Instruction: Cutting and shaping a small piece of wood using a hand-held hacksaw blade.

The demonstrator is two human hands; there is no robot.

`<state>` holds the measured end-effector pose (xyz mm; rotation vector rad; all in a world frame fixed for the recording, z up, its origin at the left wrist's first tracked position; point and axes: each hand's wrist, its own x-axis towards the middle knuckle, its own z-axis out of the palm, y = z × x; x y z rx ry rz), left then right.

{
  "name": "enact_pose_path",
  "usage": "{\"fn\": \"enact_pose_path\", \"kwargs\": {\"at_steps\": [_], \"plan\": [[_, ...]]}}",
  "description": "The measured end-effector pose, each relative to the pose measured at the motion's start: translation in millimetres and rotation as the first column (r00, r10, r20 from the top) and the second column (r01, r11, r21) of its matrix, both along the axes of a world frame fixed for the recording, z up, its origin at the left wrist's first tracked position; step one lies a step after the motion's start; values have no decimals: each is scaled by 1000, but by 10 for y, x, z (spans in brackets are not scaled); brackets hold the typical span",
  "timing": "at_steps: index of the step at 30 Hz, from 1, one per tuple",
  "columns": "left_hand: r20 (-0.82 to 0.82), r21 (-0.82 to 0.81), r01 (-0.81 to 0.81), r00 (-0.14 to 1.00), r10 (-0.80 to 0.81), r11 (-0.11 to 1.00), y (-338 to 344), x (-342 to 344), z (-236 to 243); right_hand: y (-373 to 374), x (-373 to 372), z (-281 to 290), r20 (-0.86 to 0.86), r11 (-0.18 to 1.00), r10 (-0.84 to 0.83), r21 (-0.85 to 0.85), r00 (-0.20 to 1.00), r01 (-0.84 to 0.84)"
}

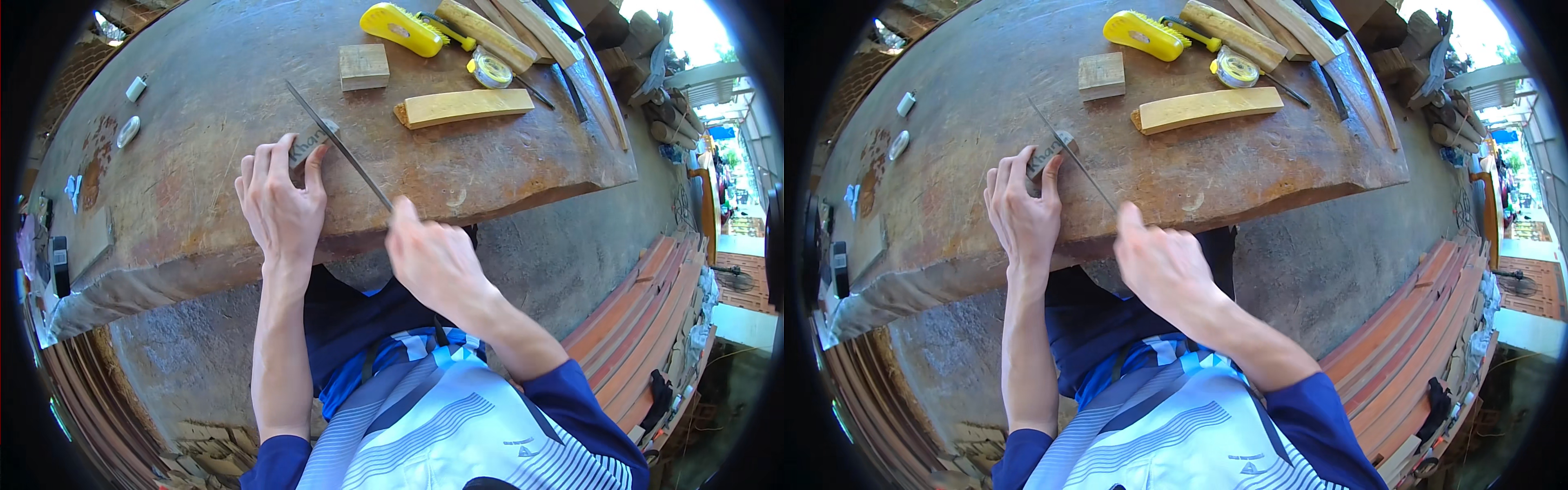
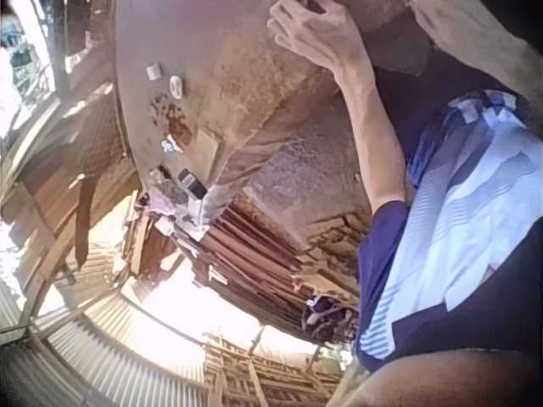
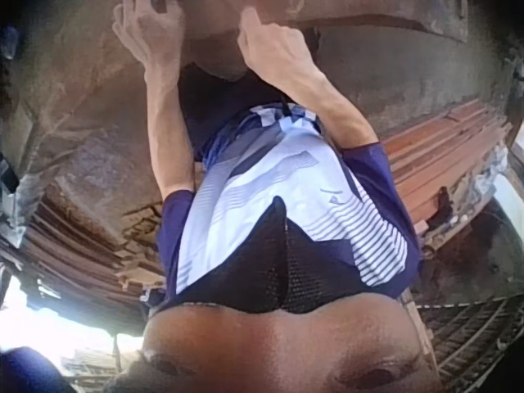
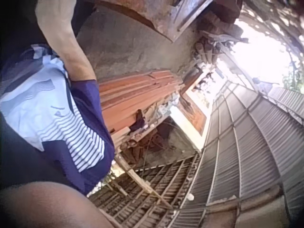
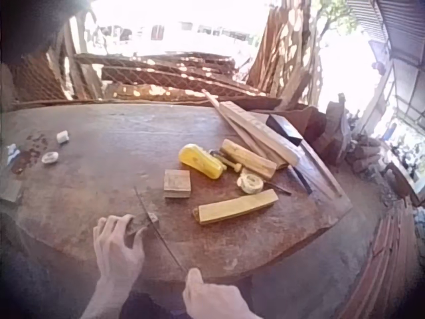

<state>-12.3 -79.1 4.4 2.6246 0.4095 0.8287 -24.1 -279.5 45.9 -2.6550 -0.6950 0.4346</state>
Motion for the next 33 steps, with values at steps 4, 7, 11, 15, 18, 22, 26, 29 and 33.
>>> {"fn": "enact_pose_path", "kwargs": {"at_steps": [4, 7, 11, 15, 18, 22, 26, 29, 33], "plan": [[33, -4, -50, 998, 50, 999, 121, -19, -60, -784, -533, 392, -88, 993, -112, -45, 990, 109], [53, -49, -69, 996, 72, 996, 94, -20, -18, -1263, -552, 688, -84, 936, -353, -38, 932, 351], [8, -76, -5, 1000, 5, 997, 84, -18, -15, -978, -160, 573, -67, 970, -221, 91, 973, 226], [0, -67, 52, 999, -52, 996, 65, -94, -7, -88, 423, 190, 50, 978, -26, 206, 998, 16], [12, -84, 71, 997, -71, 994, 61, -20, 7, 431, 738, 70, 152, 981, 42, 180, 987, -69], [0, -86, 59, 998, -59, 995, 48, -48, -14, 665, 812, 95, 97, 989, 99, 101, 990, -109], [7, -68, 68, 998, -67, 995, 66, -51, -18, 679, 841, 111, 71, 986, 137, 83, 988, -143], [-31, -60, 36, 999, -38, 998, 64, -48, 8, 706, 855, 171, 55, 986, 161, 40, 985, -163], [-20, 6, -7, 1000, 7, 1000, 58, 2, -67, 676, 808, 8, 127, 981, 132, 123, 983, -147]]}}
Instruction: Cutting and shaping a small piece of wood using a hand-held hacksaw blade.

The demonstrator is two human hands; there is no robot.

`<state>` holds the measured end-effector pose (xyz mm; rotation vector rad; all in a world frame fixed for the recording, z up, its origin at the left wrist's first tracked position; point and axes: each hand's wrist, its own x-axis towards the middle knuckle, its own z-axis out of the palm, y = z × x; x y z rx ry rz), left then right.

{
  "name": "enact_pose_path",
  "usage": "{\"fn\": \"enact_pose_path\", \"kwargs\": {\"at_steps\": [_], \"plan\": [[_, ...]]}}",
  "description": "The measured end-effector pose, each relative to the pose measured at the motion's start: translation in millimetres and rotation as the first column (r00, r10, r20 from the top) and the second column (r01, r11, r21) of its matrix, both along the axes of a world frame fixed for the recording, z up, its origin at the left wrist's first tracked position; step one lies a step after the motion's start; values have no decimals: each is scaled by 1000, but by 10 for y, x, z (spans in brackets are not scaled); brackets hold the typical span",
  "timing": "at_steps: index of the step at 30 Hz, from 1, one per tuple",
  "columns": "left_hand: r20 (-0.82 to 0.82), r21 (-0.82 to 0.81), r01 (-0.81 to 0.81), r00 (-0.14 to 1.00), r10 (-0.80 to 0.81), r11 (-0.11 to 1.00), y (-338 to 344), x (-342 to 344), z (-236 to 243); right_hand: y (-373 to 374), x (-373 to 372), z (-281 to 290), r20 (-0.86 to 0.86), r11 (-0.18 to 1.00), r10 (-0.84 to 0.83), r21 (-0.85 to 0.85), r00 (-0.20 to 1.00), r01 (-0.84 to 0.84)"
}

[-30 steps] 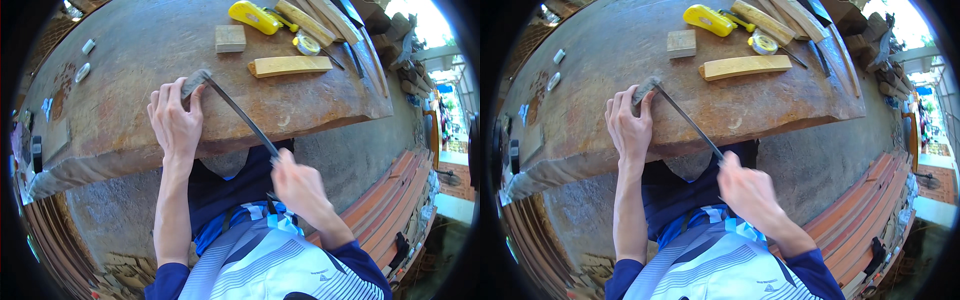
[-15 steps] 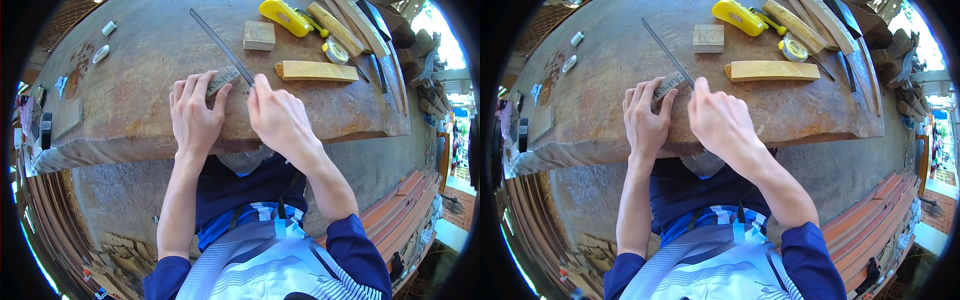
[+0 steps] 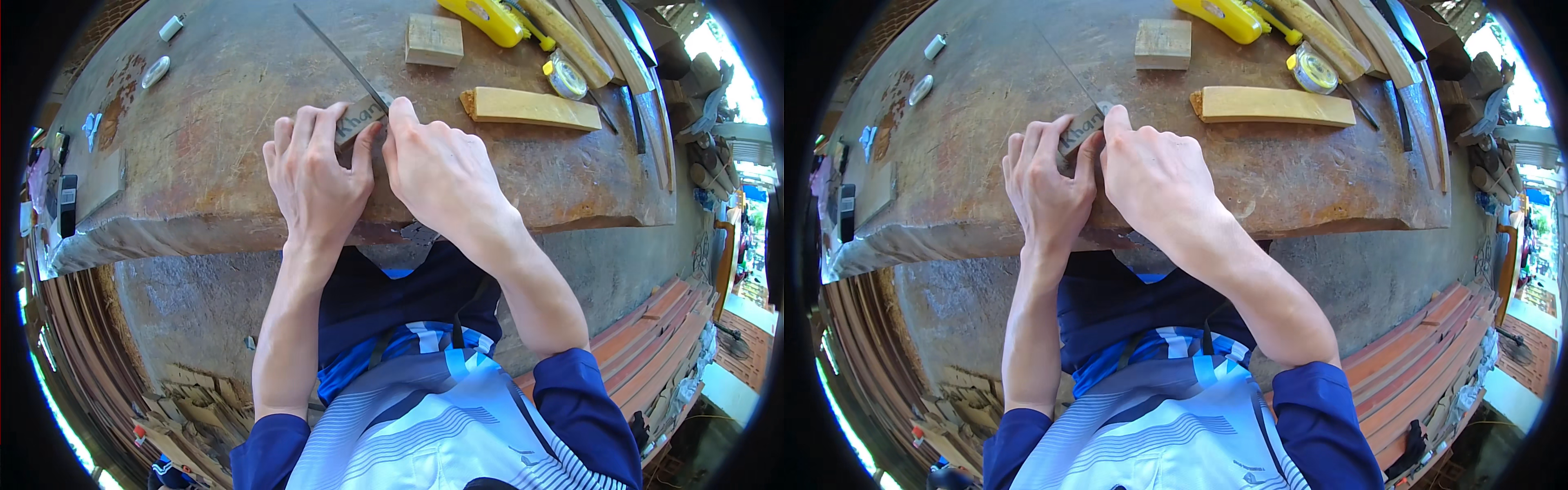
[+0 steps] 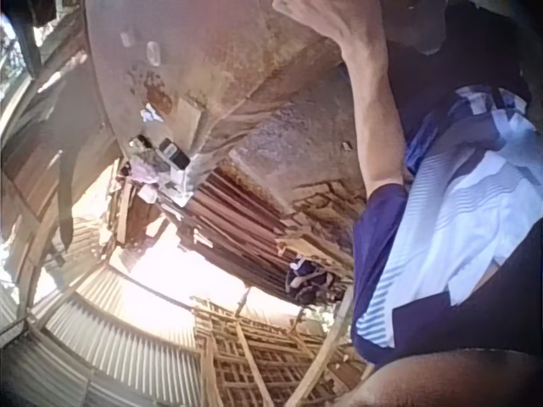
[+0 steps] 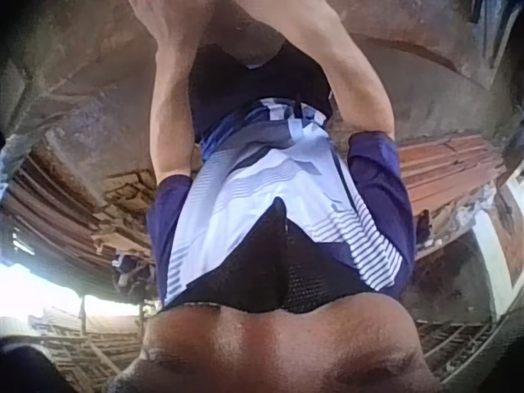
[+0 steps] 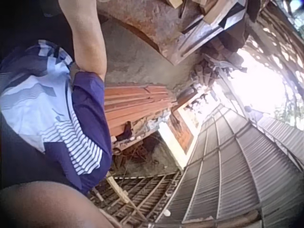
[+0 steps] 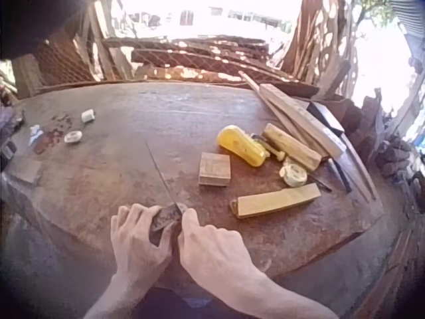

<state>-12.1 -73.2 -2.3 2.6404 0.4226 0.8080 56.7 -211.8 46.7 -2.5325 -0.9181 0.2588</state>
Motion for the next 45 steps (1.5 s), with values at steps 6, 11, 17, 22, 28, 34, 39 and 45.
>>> {"fn": "enact_pose_path", "kwargs": {"at_steps": [6, 11, 17, 22, 28, 34, 39, 45], "plan": [[25, 58, -68, 997, 67, 996, 39, 12, -1, -605, -591, -34, -38, 993, -34, -116, 999, 29], [-8, -75, -124, 992, 123, 989, 113, 23, -24, -1837, -1306, 271, -236, 965, -199, -217, 951, 148], [32, -2, 42, 999, -42, 999, 59, -61, 31, -1646, -937, 409, -229, 959, -271, 20, 935, 283], [56, -9, 128, 990, -127, 992, 24, -47, 34, -586, -267, 50, -119, 991, -103, 77, 988, 113], [37, -78, 139, 990, -137, 987, -6, -40, 49, -115, -1, 21, -6, 999, -33, -8, 999, 33], [-7, -46, 165, 986, -165, 985, 52, -31, 66, -182, -137, 91, -13, 995, -10, -98, 1000, 9], [20, -19, 323, 946, -323, 946, 110, 15, -13, -102, -35, -24, 50, 1000, -7, -26, 999, 8], [36, 21, 371, 928, -371, 928, 45, -35, 19, -201, -276, 15, 34, 991, -75, -112, 997, 78]]}}
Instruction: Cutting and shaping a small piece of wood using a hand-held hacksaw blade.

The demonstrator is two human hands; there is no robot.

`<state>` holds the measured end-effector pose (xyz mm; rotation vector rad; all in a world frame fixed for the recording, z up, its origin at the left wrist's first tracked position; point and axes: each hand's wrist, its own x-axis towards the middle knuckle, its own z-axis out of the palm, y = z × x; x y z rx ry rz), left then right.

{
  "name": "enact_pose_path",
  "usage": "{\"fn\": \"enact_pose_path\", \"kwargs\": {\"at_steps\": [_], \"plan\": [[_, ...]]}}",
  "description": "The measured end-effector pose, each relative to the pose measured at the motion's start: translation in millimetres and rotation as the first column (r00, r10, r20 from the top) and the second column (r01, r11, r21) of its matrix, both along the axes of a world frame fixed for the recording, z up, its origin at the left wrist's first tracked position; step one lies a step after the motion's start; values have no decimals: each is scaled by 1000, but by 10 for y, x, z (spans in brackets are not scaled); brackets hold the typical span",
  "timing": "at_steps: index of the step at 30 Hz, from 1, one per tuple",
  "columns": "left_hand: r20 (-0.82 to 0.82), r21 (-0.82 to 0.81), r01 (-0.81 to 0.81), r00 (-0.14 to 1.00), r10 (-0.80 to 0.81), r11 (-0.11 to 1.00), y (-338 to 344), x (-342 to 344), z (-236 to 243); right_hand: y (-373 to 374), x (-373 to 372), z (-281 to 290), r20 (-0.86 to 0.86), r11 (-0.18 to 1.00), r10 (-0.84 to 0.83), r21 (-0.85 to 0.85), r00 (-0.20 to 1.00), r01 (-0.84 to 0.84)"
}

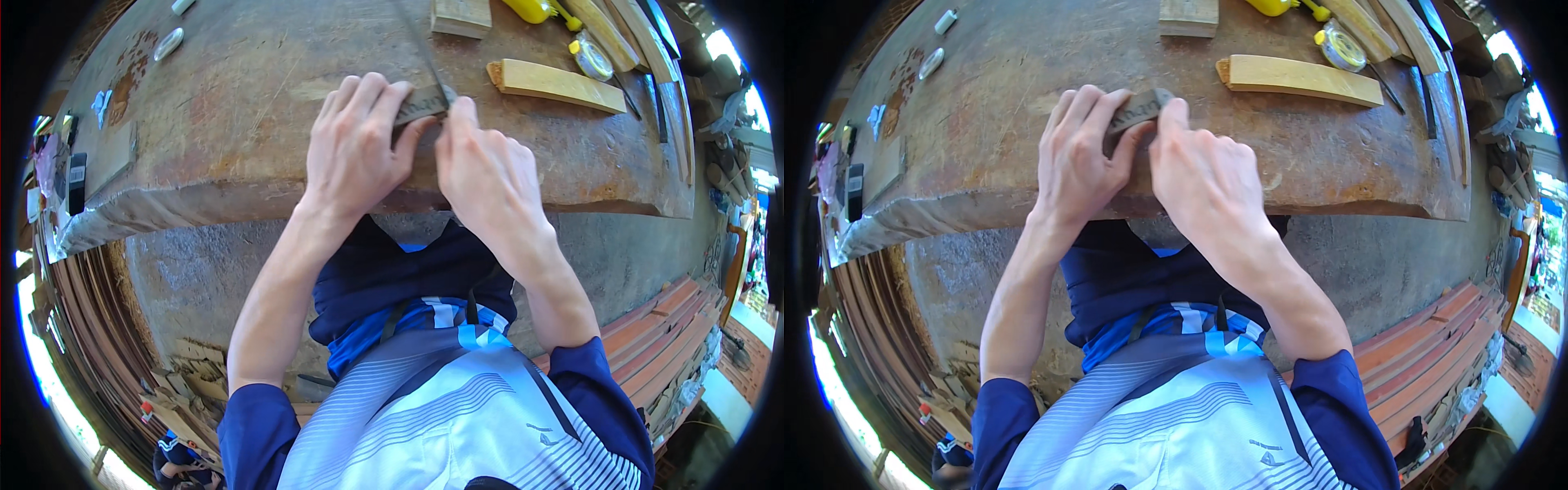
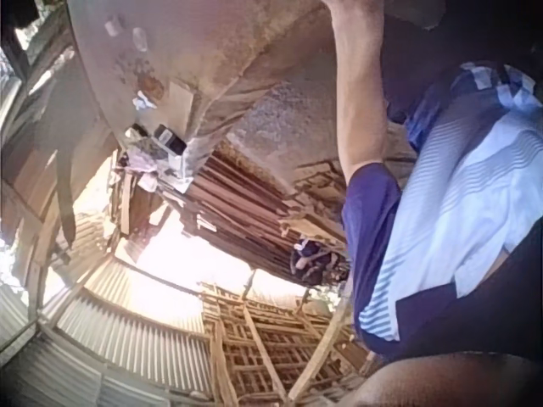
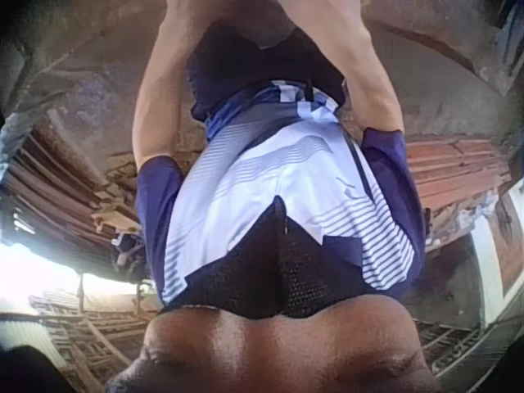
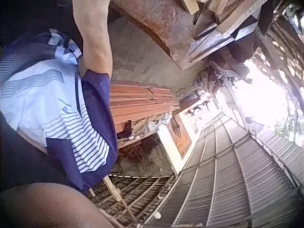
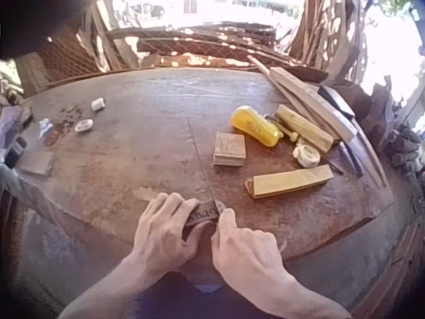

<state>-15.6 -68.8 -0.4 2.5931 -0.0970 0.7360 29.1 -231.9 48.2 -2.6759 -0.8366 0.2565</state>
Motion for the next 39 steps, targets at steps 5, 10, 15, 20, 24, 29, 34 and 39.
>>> {"fn": "enact_pose_path", "kwargs": {"at_steps": [5, 10, 15, 20, 24, 29, 34, 39], "plan": [[21, -33, 9, 1000, -8, 999, -50, -16, -17, -32, -18, -33, -18, 995, -96, 28, 995, 96], [14, -11, 25, 1000, -25, 1000, -28, 17, 5, 34, 21, -25, -18, 993, -97, 72, 995, 98], [-20, -7, 17, 1000, -18, 1000, -57, 61, 7, 19, 42, -22, 2, 992, -102, 69, 995, 102], [17, -22, 92, 996, -92, 995, 10, 26, -18, -55, 70, -1, -74, 986, -111, 119, 991, 120], [22, -27, 59, 998, -59, 998, -52, -28, 4, -145, 102, -5, -157, 959, -139, 227, 978, 173], [-5, 56, -67, 998, 67, 996, -160, -27, -7, -49, -13, 6, -59, 976, -187, 106, 981, 192], [-36, 11, -97, 995, 98, 995, -161, 75, 0, 19, 72, -8, -56, 983, -136, 120, 989, 142], [34, 32, -235, 972, 234, 971, -2, 178, -29, -195, -282, 45, -137, 978, -151, 123, 979, 168]]}}
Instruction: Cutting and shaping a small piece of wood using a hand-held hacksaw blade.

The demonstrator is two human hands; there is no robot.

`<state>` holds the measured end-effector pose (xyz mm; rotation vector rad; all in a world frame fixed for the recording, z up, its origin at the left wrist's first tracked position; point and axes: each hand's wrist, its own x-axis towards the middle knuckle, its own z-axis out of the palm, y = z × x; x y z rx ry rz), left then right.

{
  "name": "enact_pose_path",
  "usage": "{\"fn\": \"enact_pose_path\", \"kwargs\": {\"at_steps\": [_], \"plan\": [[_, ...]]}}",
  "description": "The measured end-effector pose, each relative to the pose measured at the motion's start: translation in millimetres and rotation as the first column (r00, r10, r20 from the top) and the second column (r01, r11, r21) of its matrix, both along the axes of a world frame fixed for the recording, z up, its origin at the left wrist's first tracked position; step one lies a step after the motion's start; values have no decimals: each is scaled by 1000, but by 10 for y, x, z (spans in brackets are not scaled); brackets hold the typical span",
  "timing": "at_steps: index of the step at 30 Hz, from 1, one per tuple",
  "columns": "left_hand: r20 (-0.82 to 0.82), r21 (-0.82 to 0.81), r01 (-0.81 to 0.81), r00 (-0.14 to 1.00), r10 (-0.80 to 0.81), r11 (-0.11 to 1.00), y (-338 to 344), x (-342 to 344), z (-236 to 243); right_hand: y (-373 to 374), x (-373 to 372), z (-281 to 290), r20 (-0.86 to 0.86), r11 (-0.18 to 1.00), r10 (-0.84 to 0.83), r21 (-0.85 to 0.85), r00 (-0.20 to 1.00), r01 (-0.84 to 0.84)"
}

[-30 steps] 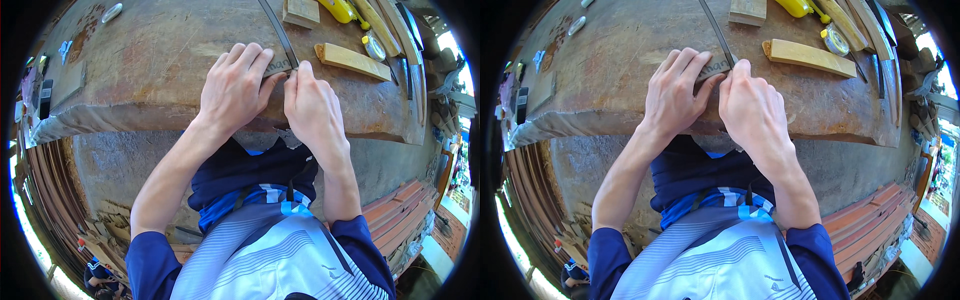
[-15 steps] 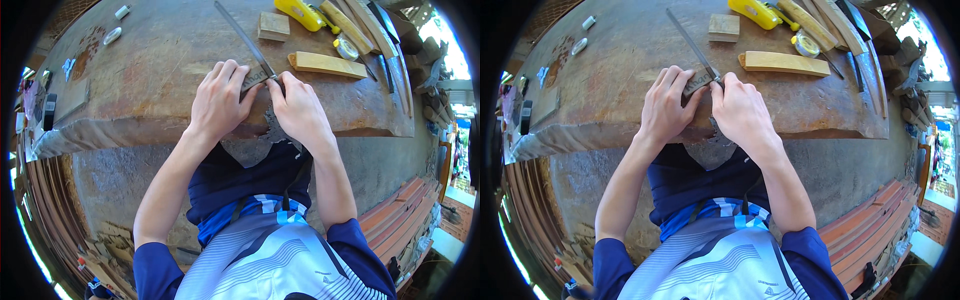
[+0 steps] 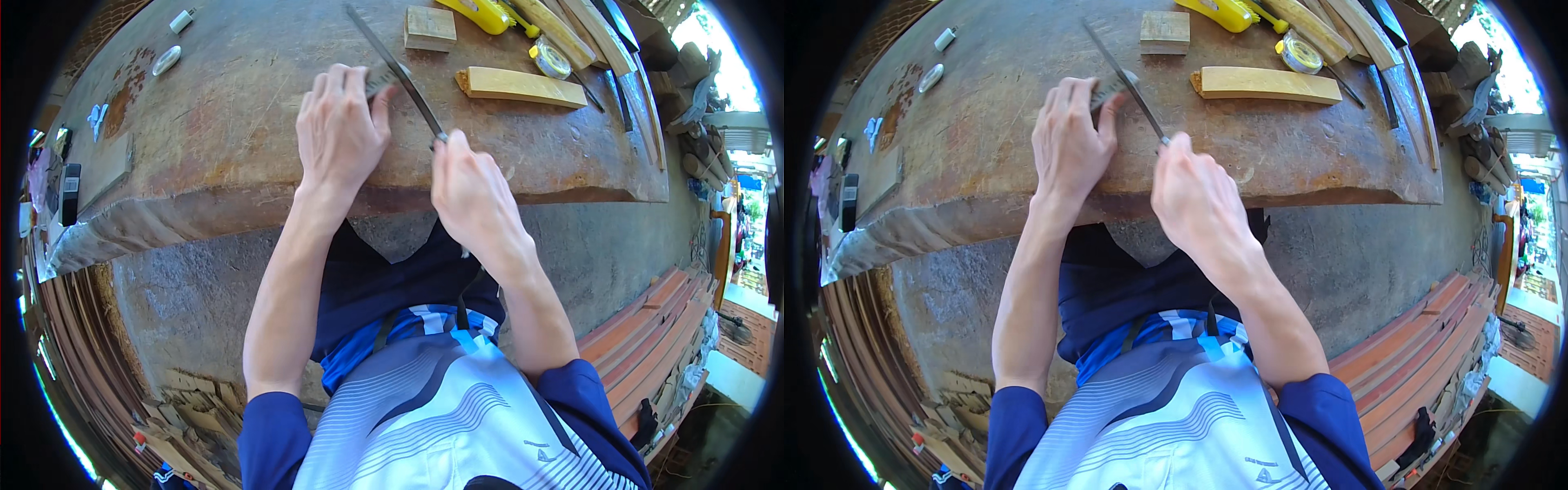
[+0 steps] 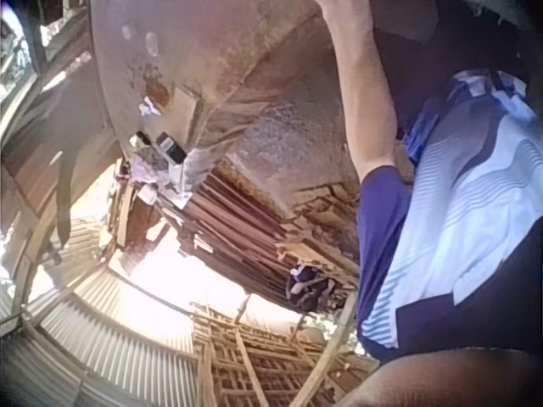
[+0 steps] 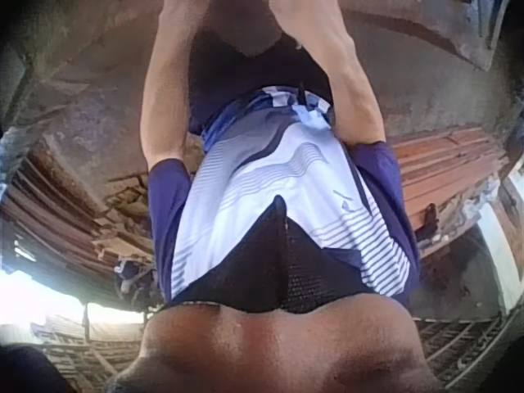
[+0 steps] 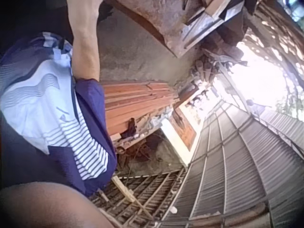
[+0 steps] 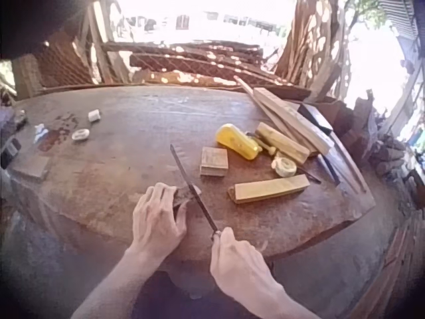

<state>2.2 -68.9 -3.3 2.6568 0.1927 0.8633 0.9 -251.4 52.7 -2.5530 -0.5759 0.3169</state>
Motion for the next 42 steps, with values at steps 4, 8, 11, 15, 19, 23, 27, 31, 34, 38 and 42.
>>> {"fn": "enact_pose_path", "kwargs": {"at_steps": [4, 8, 11, 15, 19, 23, 27, 31, 34, 38, 42], "plan": [[11, -55, 113, 994, -113, 992, -41, -9, -24, -127, 36, 76, -86, 998, -53, -49, 995, 49], [-13, -46, 290, 957, -291, 956, -48, -49, -32, 80, 285, -35, 67, 999, 52, -17, 996, -51], [-4, -1, 197, 980, -197, 980, -59, -48, 16, 44, 197, -100, 79, 999, 46, -4, 996, -46], [-29, -18, 48, 998, -49, 999, -47, 53, -18, -188, -202, -42, -93, 995, -77, -63, 993, 71], [7, -58, 179, 984, -179, 982, -33, 44, -77, -272, -49, -20, 35, 999, -40, 7, 999, 40], [26, -27, 223, 975, -222, 974, 37, 54, -96, -22, 228, -137, 166, 997, 60, 47, 984, -69], [6, 96, 187, 982, -188, 978, -33, 49, -72, -56, 137, -33, 10, 998, 35, -44, 999, -35], [20, 134, 232, 971, -237, 963, -96, 42, -52, -175, 19, 5, -6, 996, -15, -88, 1000, 15], [50, 84, 227, 971, -232, 970, -105, 28, -62, -116, -13, -55, -1, 995, -31, -94, 1000, 30], [51, 18, 194, 980, -195, 981, -116, 56, -27, -27, 103, -57, 28, 994, -92, -49, 995, 93], [33, -25, 124, 992, -123, 992, -60, 2, 17, 21, 232, -107, 94, 999, -18, 45, 995, 13]]}}
